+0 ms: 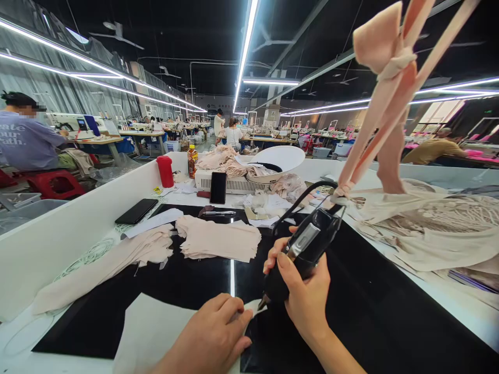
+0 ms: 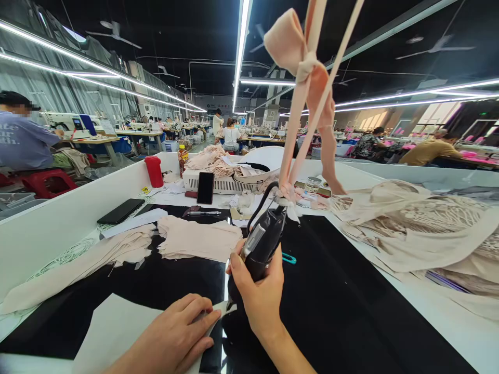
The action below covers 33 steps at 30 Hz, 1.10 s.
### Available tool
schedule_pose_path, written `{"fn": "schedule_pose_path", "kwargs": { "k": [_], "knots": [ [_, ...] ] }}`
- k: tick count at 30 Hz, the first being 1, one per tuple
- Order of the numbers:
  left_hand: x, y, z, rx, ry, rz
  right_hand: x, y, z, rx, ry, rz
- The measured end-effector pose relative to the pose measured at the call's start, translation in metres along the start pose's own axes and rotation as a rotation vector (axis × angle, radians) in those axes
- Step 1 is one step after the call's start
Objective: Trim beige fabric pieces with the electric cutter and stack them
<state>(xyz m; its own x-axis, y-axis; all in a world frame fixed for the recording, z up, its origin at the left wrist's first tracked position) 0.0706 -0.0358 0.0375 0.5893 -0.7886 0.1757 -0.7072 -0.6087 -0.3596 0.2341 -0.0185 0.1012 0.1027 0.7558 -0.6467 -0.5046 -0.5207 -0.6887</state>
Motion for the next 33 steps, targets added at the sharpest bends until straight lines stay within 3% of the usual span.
{"fn": "schedule_pose_path", "kwargs": {
  "k": [10,19,26,33],
  "knots": [
    [0.0,0.0,-0.001,0.01,0.032,0.005,0.0,0.005,0.009,-0.035,-0.005,-0.01],
    [0.0,-0.001,-0.003,0.005,0.042,-0.008,-0.004,-0.003,-0.008,0.019,0.028,-0.036],
    [0.0,0.0,-0.004,0.02,0.025,-0.005,-0.002,0.001,-0.007,0.013,0.037,-0.023],
    [0.005,0.009,-0.016,0.201,-0.089,0.035,-0.004,0.001,-0.006,-0.003,0.092,-0.041]
  ]
}}
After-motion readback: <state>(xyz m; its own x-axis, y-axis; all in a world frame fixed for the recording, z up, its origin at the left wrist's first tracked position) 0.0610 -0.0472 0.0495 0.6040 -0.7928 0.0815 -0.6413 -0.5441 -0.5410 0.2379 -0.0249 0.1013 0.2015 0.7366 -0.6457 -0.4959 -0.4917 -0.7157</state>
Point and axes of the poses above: each hand's wrist, its own y-axis away from the middle knuckle, its own z-axis out of the palm, x = y × z, the point moved 9 cm from there along -y, towards the middle knuckle, and after that the axes turned 15 degrees about -z, right-handed, at the moved point
